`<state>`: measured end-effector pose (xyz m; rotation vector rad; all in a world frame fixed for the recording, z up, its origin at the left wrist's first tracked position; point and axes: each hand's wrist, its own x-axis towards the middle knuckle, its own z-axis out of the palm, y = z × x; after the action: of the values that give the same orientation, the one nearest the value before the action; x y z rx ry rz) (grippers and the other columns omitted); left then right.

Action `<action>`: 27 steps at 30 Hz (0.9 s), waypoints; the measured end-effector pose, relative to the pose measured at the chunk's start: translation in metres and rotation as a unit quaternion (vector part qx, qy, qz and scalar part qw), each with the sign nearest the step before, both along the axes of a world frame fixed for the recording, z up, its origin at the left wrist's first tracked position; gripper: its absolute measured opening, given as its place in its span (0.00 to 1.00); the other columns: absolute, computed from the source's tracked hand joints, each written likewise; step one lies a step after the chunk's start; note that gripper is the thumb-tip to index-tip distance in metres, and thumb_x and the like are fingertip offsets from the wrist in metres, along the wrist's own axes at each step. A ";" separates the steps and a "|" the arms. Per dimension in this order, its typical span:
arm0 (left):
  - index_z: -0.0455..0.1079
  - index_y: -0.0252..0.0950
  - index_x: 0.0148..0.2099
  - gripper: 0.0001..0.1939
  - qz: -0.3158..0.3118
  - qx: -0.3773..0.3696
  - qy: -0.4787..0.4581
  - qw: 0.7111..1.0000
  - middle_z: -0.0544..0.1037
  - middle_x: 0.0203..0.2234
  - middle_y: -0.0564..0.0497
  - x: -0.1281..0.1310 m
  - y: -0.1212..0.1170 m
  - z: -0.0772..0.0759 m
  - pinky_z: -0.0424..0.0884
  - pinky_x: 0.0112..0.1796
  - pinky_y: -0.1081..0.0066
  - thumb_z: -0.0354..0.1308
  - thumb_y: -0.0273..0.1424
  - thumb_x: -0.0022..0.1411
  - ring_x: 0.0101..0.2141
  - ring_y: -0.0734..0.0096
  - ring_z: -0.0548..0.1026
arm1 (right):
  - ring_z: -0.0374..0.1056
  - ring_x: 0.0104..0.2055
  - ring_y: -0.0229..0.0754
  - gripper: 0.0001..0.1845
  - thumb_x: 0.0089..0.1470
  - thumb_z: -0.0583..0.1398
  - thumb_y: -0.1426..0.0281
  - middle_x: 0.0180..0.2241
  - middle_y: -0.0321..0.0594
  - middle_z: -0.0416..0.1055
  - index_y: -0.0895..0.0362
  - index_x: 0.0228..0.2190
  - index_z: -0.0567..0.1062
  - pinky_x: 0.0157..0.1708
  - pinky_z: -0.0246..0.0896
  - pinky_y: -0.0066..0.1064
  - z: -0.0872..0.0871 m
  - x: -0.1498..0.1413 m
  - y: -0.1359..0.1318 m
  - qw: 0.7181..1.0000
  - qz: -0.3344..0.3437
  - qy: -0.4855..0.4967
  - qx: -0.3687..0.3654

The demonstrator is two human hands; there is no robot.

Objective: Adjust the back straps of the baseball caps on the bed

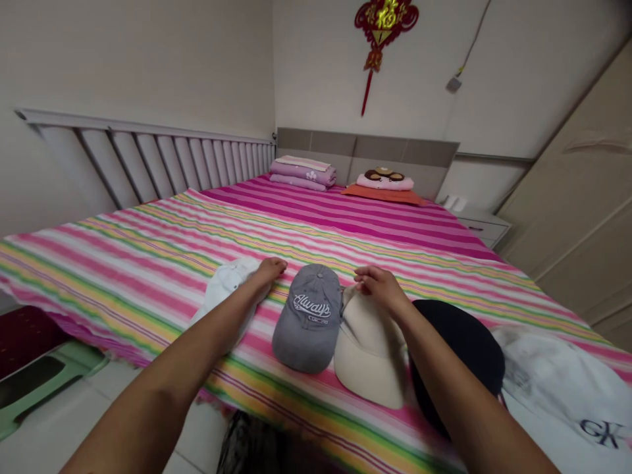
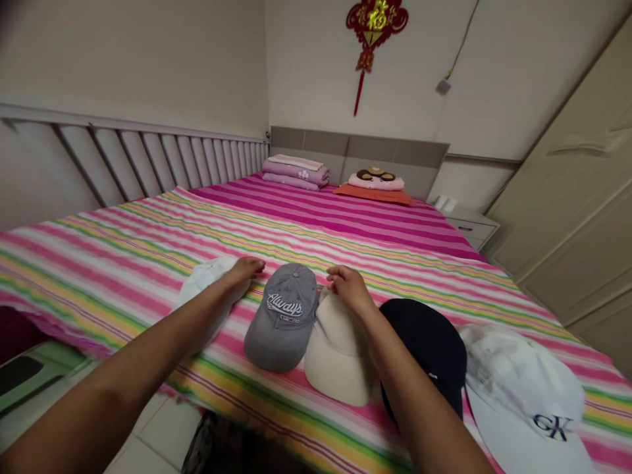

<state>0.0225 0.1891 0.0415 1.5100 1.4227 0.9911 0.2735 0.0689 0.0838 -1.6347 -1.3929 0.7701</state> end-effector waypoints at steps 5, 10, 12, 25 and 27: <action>0.69 0.34 0.42 0.19 0.109 0.103 0.097 0.984 0.73 0.42 0.46 -0.080 -0.025 0.023 0.62 0.43 0.68 0.56 0.35 0.46 0.45 0.60 0.68 | 0.63 0.20 0.35 0.16 0.48 0.55 0.61 0.30 0.41 0.71 0.59 0.36 0.70 0.21 0.59 0.28 -0.041 0.000 -0.123 0.993 -0.011 0.112 0.036; 0.69 0.35 0.37 0.22 0.119 0.073 0.260 0.955 0.75 0.36 0.45 -0.114 -0.050 0.005 0.64 0.36 0.68 0.62 0.39 0.36 0.39 0.56 0.71 | 0.62 0.20 0.36 0.22 0.44 0.57 0.53 0.26 0.41 0.71 0.58 0.32 0.73 0.20 0.59 0.29 -0.104 -0.016 -0.203 0.982 0.010 0.178 -0.056; 0.68 0.36 0.32 0.14 0.135 0.069 0.300 0.942 0.76 0.30 0.47 -0.113 -0.057 -0.004 0.64 0.33 0.68 0.59 0.36 0.39 0.35 0.58 0.72 | 0.64 0.24 0.40 0.22 0.45 0.56 0.53 0.27 0.43 0.72 0.58 0.33 0.74 0.23 0.61 0.30 -0.117 -0.024 -0.218 0.981 0.031 0.171 -0.083; 0.55 0.38 0.27 0.05 0.188 0.328 0.018 0.926 0.72 0.39 0.49 -0.092 -0.176 0.031 0.63 0.44 0.68 0.50 0.28 0.50 0.44 0.67 0.69 | 0.63 0.22 0.39 0.19 0.47 0.56 0.55 0.23 0.38 0.70 0.57 0.30 0.75 0.25 0.61 0.31 -0.098 -0.048 -0.222 0.982 0.100 0.146 -0.058; 0.55 0.38 0.28 0.05 0.162 0.324 -0.073 0.929 0.71 0.40 0.49 -0.079 -0.213 0.032 0.62 0.46 0.67 0.50 0.28 0.52 0.45 0.66 0.68 | 0.67 0.30 0.43 0.16 0.47 0.57 0.57 0.27 0.40 0.72 0.56 0.32 0.74 0.32 0.62 0.33 -0.083 -0.057 -0.210 0.977 0.120 0.173 -0.032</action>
<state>-0.0562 -0.0239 0.0739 1.6233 1.3249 1.8773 0.2168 -0.1406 0.0005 -1.3125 -1.3330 1.1887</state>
